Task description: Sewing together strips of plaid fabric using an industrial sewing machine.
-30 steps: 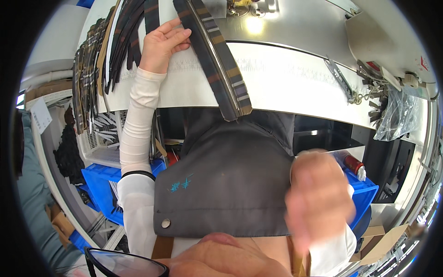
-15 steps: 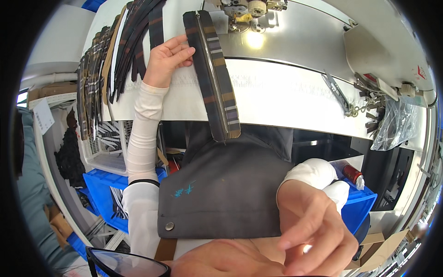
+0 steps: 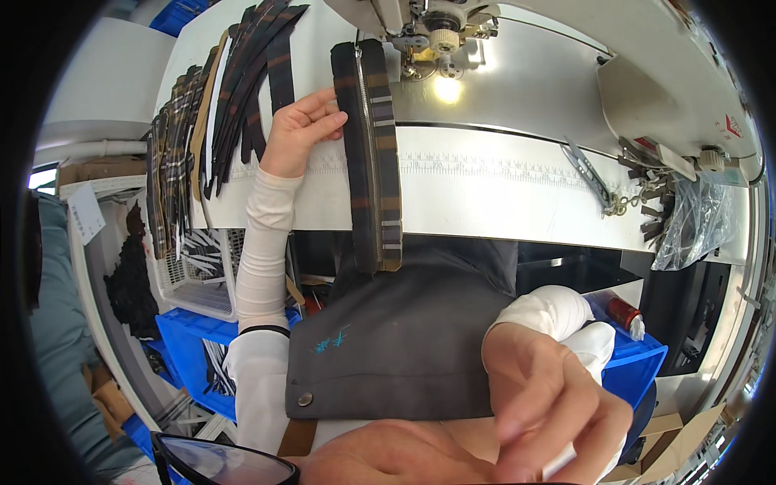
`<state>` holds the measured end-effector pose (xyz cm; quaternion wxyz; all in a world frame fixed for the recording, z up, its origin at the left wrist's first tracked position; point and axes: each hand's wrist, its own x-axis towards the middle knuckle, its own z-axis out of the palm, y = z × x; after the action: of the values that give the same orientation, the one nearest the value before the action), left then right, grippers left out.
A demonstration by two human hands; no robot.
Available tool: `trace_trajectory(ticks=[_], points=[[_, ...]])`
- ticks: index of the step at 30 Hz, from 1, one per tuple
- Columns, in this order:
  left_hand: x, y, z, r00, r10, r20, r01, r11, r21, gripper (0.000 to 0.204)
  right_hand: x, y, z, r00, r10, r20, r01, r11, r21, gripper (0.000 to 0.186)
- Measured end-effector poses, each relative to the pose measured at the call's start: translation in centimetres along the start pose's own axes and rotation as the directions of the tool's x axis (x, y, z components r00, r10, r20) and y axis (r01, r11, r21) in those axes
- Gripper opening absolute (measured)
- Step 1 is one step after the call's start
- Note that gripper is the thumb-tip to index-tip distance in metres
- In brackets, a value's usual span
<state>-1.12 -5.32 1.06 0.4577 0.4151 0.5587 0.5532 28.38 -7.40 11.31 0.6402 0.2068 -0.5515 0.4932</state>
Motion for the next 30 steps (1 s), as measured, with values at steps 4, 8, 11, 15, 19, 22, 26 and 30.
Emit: trace_trajectory(ticks=[4,8,11,15,19,22,26,30], points=[[-0.2,0.3,-0.1,0.999,0.030,0.016,-0.031,0.998,0.063,0.034,0.3,1.2,1.1,0.921,-0.237,-0.308,0.212,0.971,-0.113,0.046],[-0.3,0.4,0.1,1.000,0.028,-0.003,-0.027,0.999,0.043,0.033,0.4,1.2,0.0,0.979,-0.178,-0.096,0.178,0.984,-0.003,0.034],[-0.2,0.1,-0.1,0.999,0.040,0.023,-0.041,0.996,0.074,0.034,0.1,1.4,0.0,0.988,-0.141,-0.070,0.139,0.990,-0.033,0.020],[-0.3,0.5,0.1,0.999,0.025,0.030,-0.027,0.998,0.061,0.034,0.0,1.0,0.1,0.992,-0.110,-0.057,0.102,0.987,-0.126,0.013],[-0.3,0.4,0.2,1.000,0.022,-0.018,-0.021,1.000,0.006,0.035,0.3,0.9,0.1,0.997,-0.075,-0.030,0.070,0.987,-0.147,0.012],[-0.2,0.1,-0.1,0.993,0.032,-0.116,-0.030,0.999,0.023,0.038,0.2,1.2,0.1,0.995,-0.094,-0.032,0.089,0.986,-0.141,0.011],[-0.2,0.3,-0.2,0.987,-0.003,-0.159,0.010,0.999,0.046,0.045,0.1,1.2,0.1,0.996,-0.087,-0.036,0.081,0.986,-0.143,0.011],[0.3,0.0,-0.5,0.983,0.012,-0.184,-0.011,1.000,0.006,0.043,-0.1,1.3,-0.2,0.995,-0.095,0.022,0.098,0.964,-0.246,0.008]])
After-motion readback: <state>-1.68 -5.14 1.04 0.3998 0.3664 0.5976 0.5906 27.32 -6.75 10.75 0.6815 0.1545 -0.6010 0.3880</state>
